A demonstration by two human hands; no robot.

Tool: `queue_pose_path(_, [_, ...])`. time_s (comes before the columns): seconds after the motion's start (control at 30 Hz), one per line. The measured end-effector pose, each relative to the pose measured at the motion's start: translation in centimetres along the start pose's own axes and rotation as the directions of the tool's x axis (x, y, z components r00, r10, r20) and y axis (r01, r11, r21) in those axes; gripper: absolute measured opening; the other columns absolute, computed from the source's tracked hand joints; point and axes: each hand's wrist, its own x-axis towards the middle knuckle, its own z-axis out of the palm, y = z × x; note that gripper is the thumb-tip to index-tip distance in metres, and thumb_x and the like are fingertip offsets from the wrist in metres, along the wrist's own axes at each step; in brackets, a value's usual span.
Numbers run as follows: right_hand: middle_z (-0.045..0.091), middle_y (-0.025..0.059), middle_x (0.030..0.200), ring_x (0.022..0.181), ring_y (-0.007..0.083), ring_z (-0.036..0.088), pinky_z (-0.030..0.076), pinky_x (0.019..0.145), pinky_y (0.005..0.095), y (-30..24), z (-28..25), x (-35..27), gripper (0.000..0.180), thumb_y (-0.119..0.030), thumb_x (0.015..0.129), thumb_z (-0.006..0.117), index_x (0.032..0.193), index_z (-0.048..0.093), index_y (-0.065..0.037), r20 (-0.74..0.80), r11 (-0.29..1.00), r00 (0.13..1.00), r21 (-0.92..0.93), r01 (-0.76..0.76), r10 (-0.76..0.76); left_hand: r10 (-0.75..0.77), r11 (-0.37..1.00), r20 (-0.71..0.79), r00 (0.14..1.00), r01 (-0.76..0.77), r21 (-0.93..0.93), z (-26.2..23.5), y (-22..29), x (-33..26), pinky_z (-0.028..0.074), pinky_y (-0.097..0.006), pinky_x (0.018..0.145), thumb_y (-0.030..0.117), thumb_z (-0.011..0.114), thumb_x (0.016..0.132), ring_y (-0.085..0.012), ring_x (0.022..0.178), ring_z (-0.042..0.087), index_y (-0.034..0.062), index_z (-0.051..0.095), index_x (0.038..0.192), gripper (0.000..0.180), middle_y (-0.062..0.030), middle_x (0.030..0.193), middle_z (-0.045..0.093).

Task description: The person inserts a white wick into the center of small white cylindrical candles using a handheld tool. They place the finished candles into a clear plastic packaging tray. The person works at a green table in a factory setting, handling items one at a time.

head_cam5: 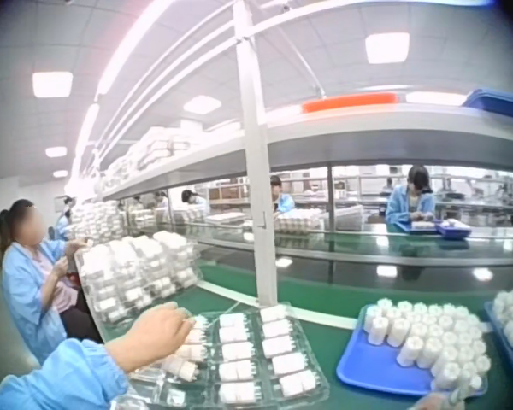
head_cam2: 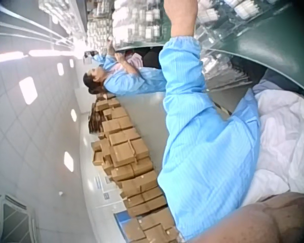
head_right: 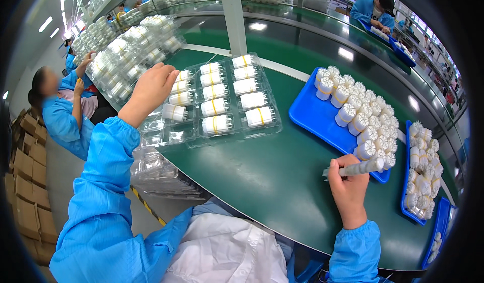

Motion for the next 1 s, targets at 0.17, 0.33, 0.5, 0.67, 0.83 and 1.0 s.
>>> queue_pose_path(0.17, [0.059, 0.0042, 0.069, 0.059, 0.0124, 0.052, 0.039, 0.052, 0.0299, -1.0, 0.3, -0.4, 0.015, 0.001, 0.087, 0.070, 0.076, 0.060, -0.002, 0.040, 0.999, 0.999, 0.046, 0.002, -0.004, 0.057, 0.997, 0.026, 0.998, -0.056, -0.053, 3.3, -0.7, -1.9, 0.049, -0.049, 0.082, 0.023, 0.055, 0.100, -0.0383, 0.094, 0.061, 0.0039, 0.069, 0.100, 0.024, -0.0171, 0.094, 0.061])
queue_pose_path(0.33, [0.060, 0.0086, 0.069, 0.056, 0.0223, 0.058, 0.045, 0.051, 0.0346, -1.4, 0.8, -0.5, 0.015, -0.002, 0.082, 0.075, 0.076, 0.062, -0.004, 0.056, 0.987, 0.985, 0.022, 0.161, -0.163, 0.086, 0.995, -0.106, 0.991, -0.091, -0.034, 4.9, -0.2, -2.4, 0.049, -0.048, 0.081, 0.015, 0.058, 0.098, -0.0375, 0.094, 0.060, 0.0046, 0.069, 0.102, 0.016, -0.0164, 0.093, 0.059])
queue_pose_path(0.5, [0.060, 0.0124, 0.074, 0.062, 0.0315, 0.064, 0.050, 0.055, 0.0434, -1.4, 1.0, -0.6, 0.016, -0.012, 0.080, 0.077, 0.079, 0.063, -0.004, 0.120, 0.982, 0.975, -0.021, 0.190, -0.186, 0.300, 0.904, -0.245, 0.922, -0.357, -0.237, 3.1, 9.1, 4.5, 0.048, -0.046, 0.080, 0.011, 0.061, 0.096, -0.0364, 0.092, 0.060, 0.0034, 0.065, 0.102, 0.010, -0.0149, 0.095, 0.058])
queue_pose_path(0.67, [0.058, 0.0095, 0.074, 0.065, 0.0319, 0.064, 0.052, 0.057, 0.0444, -0.1, 0.5, -0.8, 0.020, -0.021, 0.080, 0.076, 0.079, 0.061, -0.008, 0.170, 0.957, 0.953, -0.105, 0.272, -0.252, 0.519, 0.721, -0.173, 0.837, -0.538, -0.437, 6.6, 21.4, 11.4, 0.045, -0.044, 0.102, 0.017, 0.075, 0.086, -0.0385, 0.120, 0.055, 0.0058, 0.059, 0.125, 0.044, -0.0174, 0.128, 0.056])
queue_pose_path(0.83, [0.058, 0.0116, 0.081, 0.074, 0.0336, 0.063, 0.051, 0.064, 0.0463, 1.7, 2.4, -0.6, 0.021, -0.020, 0.077, 0.074, 0.080, 0.059, -0.005, 0.107, 0.958, 0.955, -0.046, 0.284, -0.278, 0.535, 0.728, -0.011, 0.845, -0.467, -0.502, 13.8, 25.6, 16.5, 0.037, -0.045, 0.117, 0.019, 0.092, 0.061, -0.0401, 0.141, 0.041, 0.0095, 0.040, 0.151, 0.105, -0.0195, 0.153, 0.040])
queue_pose_path(1.0, [0.061, 0.0111, 0.076, 0.072, 0.0321, 0.064, 0.052, 0.065, 0.0464, 1.3, 2.0, -1.1, 0.017, -0.019, 0.074, 0.072, 0.075, 0.064, -0.004, 0.081, 0.971, 0.969, -0.039, 0.236, -0.233, 0.534, 0.718, 0.146, 0.833, -0.356, -0.598, 15.1, 28.6, 17.6, 0.041, -0.043, 0.113, 0.014, 0.087, 0.062, -0.0401, 0.133, 0.048, 0.0076, 0.041, 0.149, 0.100, -0.0197, 0.143, 0.046])
